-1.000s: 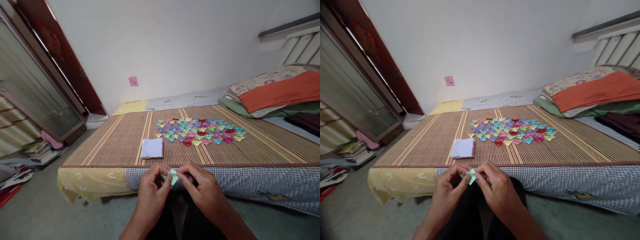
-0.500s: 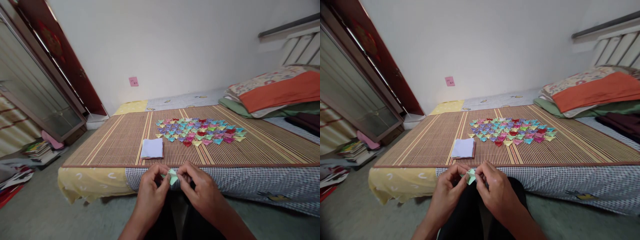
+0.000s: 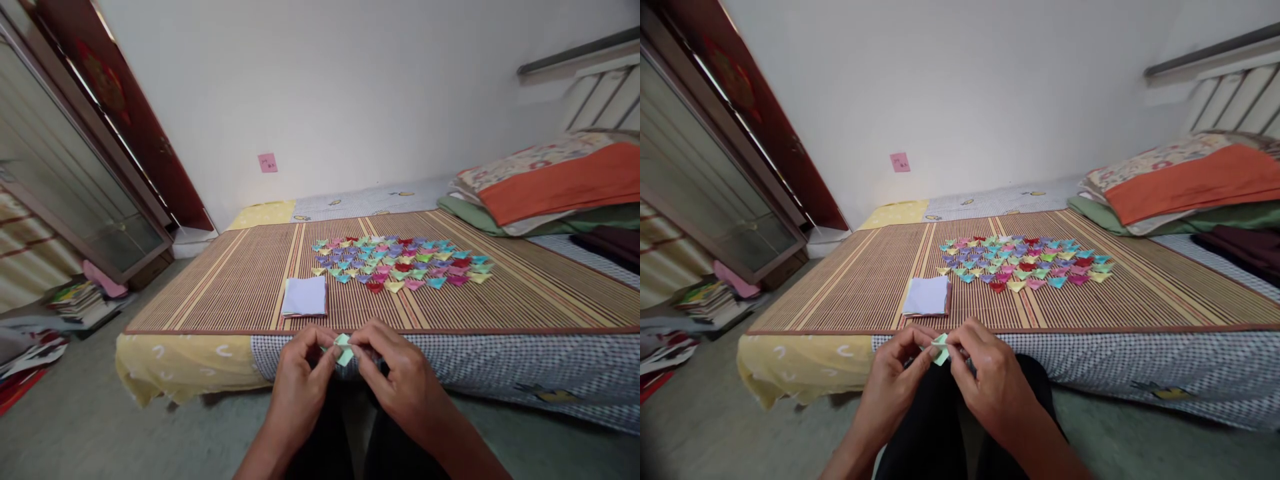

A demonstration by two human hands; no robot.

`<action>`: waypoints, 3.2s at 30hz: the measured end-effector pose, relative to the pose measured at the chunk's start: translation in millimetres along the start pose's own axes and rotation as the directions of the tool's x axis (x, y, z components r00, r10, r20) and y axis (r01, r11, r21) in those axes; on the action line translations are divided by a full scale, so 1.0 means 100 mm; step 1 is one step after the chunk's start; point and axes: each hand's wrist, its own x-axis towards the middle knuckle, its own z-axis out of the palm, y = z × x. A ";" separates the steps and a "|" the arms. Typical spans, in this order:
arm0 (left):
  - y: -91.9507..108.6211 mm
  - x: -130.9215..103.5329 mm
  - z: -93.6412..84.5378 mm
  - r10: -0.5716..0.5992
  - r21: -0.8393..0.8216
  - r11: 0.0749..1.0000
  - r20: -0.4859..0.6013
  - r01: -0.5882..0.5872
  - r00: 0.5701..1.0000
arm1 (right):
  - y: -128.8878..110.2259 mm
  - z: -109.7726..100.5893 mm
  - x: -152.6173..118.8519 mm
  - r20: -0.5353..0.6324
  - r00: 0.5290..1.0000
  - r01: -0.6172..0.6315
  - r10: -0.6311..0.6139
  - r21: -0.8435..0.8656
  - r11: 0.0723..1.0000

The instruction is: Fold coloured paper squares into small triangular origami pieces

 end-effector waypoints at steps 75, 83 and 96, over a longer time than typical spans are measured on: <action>-0.18 0.02 0.18 0.252 0.439 0.874 -0.046 -0.207 0.967 | 0.01 0.05 0.03 -0.023 0.991 -0.132 0.132 0.007 0.991; -0.16 0.05 0.10 0.133 0.393 0.917 -0.143 -0.067 0.981 | 0.07 0.05 0.01 0.009 1.000 -0.019 0.020 -0.081 0.997; -0.12 0.07 0.05 -0.032 0.237 0.971 -0.035 0.040 0.999 | 0.11 0.09 0.00 0.151 0.975 0.197 -0.163 -0.247 0.949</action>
